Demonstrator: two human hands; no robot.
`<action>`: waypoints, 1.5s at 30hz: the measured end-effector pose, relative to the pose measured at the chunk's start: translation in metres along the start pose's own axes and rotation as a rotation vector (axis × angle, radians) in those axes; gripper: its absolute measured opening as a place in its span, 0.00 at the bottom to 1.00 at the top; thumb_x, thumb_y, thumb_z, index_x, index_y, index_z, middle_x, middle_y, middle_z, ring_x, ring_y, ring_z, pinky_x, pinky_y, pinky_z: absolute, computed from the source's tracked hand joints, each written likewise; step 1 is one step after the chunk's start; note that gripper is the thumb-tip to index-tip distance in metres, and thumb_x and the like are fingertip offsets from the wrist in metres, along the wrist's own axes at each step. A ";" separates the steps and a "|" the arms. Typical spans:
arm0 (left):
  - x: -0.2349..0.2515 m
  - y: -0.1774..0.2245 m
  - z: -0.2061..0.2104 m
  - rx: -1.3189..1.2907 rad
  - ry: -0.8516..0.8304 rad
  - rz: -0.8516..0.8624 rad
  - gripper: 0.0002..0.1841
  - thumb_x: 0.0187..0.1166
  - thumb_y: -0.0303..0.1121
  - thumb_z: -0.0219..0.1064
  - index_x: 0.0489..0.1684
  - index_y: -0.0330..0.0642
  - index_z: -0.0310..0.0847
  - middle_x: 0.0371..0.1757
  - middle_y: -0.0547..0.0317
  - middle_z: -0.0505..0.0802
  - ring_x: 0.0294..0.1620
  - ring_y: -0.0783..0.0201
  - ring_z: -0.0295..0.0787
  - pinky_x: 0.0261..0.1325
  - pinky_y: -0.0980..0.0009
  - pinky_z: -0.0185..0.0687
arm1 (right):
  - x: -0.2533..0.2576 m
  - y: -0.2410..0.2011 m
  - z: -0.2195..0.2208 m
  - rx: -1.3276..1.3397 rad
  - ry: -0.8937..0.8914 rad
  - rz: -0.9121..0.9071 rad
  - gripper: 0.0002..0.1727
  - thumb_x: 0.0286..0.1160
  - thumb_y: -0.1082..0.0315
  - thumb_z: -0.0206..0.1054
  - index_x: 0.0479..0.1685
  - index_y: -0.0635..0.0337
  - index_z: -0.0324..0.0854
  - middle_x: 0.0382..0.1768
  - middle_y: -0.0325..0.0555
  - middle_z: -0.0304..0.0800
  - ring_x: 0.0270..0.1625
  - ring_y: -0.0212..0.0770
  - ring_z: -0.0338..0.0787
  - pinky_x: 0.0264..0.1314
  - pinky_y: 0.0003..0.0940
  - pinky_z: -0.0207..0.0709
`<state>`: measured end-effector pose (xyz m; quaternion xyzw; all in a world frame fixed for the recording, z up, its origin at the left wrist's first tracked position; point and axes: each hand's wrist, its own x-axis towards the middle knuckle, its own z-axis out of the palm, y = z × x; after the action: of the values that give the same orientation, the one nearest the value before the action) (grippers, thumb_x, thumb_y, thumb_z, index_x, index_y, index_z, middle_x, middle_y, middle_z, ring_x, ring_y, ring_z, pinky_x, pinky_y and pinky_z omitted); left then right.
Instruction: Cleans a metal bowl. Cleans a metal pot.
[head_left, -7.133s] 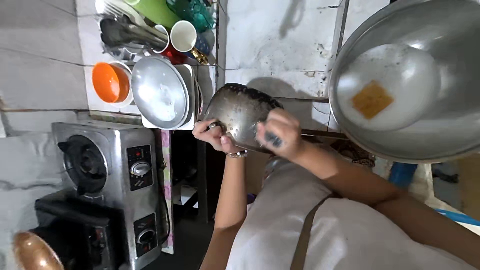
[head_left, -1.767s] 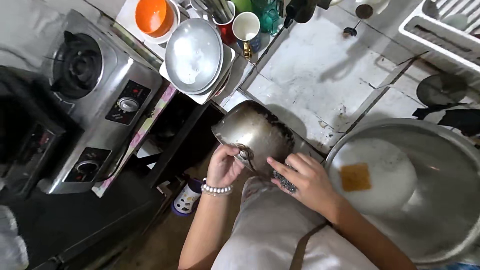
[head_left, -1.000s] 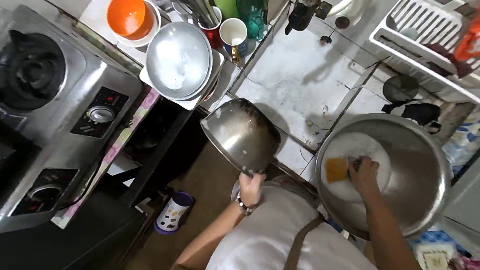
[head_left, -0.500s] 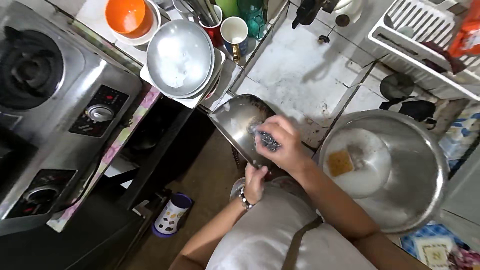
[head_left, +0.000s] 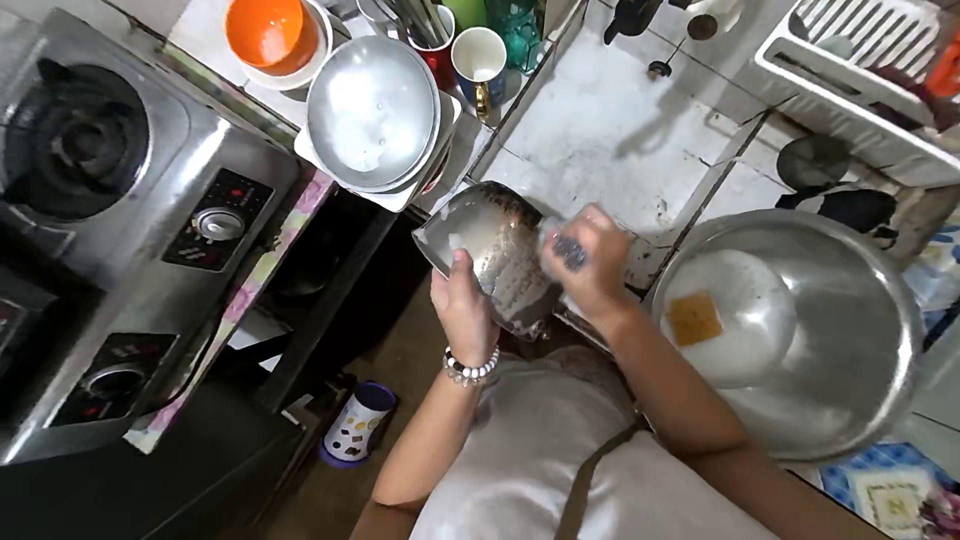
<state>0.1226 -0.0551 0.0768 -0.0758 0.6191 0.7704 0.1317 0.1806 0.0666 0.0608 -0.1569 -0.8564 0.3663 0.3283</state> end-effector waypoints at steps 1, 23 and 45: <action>0.000 -0.001 0.002 0.013 0.003 0.018 0.13 0.93 0.33 0.46 0.60 0.41 0.76 0.39 0.64 0.94 0.40 0.72 0.94 0.45 0.70 0.93 | -0.004 -0.008 0.004 0.048 0.001 -0.060 0.09 0.59 0.69 0.77 0.22 0.67 0.86 0.29 0.55 0.85 0.34 0.47 0.87 0.38 0.37 0.84; -0.011 -0.008 0.008 0.149 -0.005 0.108 0.12 0.93 0.35 0.47 0.54 0.42 0.77 0.36 0.65 0.92 0.38 0.72 0.93 0.42 0.71 0.92 | 0.047 0.016 -0.005 0.082 -0.232 -0.086 0.09 0.62 0.70 0.75 0.23 0.69 0.85 0.32 0.58 0.87 0.37 0.54 0.89 0.38 0.48 0.82; 0.002 0.007 0.002 0.186 0.016 0.024 0.18 0.96 0.37 0.37 0.61 0.42 0.73 0.47 0.57 0.91 0.50 0.66 0.93 0.54 0.63 0.92 | -0.059 0.002 0.027 0.284 0.280 -0.054 0.11 0.68 0.67 0.74 0.22 0.63 0.84 0.24 0.49 0.84 0.32 0.42 0.85 0.37 0.31 0.81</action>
<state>0.1188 -0.0545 0.0835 -0.0620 0.6897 0.7107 0.1240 0.2061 0.0235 0.0188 -0.1354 -0.7460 0.4490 0.4728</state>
